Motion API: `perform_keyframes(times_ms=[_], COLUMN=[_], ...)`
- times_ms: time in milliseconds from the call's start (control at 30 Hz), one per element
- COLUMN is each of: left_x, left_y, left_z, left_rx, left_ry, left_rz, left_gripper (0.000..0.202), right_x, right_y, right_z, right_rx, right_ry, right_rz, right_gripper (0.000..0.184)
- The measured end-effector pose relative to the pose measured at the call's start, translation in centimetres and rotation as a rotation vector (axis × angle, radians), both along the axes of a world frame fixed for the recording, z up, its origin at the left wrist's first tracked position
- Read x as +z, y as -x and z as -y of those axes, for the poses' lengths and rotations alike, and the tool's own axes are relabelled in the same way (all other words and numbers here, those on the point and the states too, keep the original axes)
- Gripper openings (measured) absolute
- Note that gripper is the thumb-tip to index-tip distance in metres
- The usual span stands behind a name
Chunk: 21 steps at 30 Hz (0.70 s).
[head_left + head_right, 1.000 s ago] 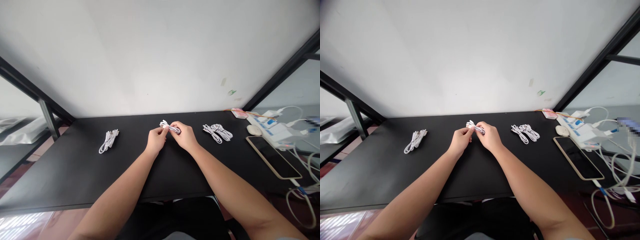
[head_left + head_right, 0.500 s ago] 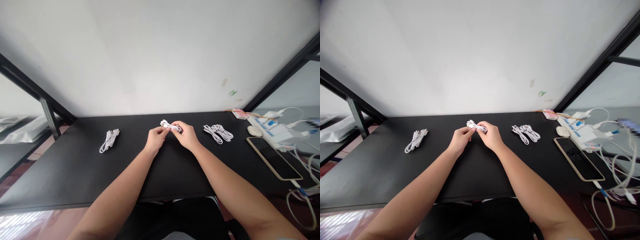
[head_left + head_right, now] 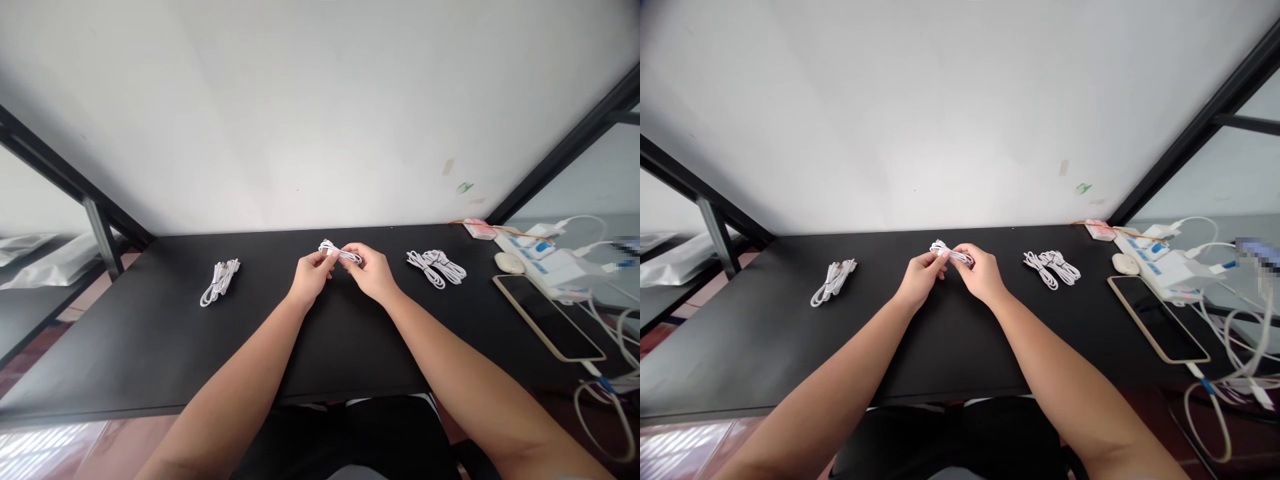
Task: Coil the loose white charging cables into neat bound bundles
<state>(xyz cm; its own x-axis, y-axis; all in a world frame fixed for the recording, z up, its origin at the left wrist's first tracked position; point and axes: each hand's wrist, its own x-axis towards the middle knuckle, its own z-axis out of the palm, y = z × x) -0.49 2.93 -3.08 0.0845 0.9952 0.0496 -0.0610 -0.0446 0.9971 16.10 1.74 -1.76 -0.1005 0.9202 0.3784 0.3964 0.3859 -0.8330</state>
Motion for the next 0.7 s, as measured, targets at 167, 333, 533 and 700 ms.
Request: perform_keyframes(times_ms=[167, 333, 533, 700], left_x=[0.11, 0.64, 0.79, 0.35], left_y=[-0.03, -0.09, -0.06, 0.21], left_z=[0.04, 0.40, 0.46, 0.17], left_rx=[0.022, 0.057, 0.061, 0.016], left_ry=[0.008, 0.016, 0.024, -0.007], left_rz=[-0.021, -0.089, -0.128, -0.131], left_gripper=[0.046, 0.046, 0.046, 0.044], right_x=[-0.18, -0.33, -0.29, -0.39], right_y=[0.02, 0.15, 0.23, 0.11], right_z=[0.05, 0.11, 0.17, 0.05], right_rx=[0.008, 0.021, 0.070, 0.075], right_ry=[0.000, -0.001, 0.017, 0.052], right_rz=[0.012, 0.023, 0.010, -0.014], right_gripper=[0.028, 0.026, 0.023, 0.021])
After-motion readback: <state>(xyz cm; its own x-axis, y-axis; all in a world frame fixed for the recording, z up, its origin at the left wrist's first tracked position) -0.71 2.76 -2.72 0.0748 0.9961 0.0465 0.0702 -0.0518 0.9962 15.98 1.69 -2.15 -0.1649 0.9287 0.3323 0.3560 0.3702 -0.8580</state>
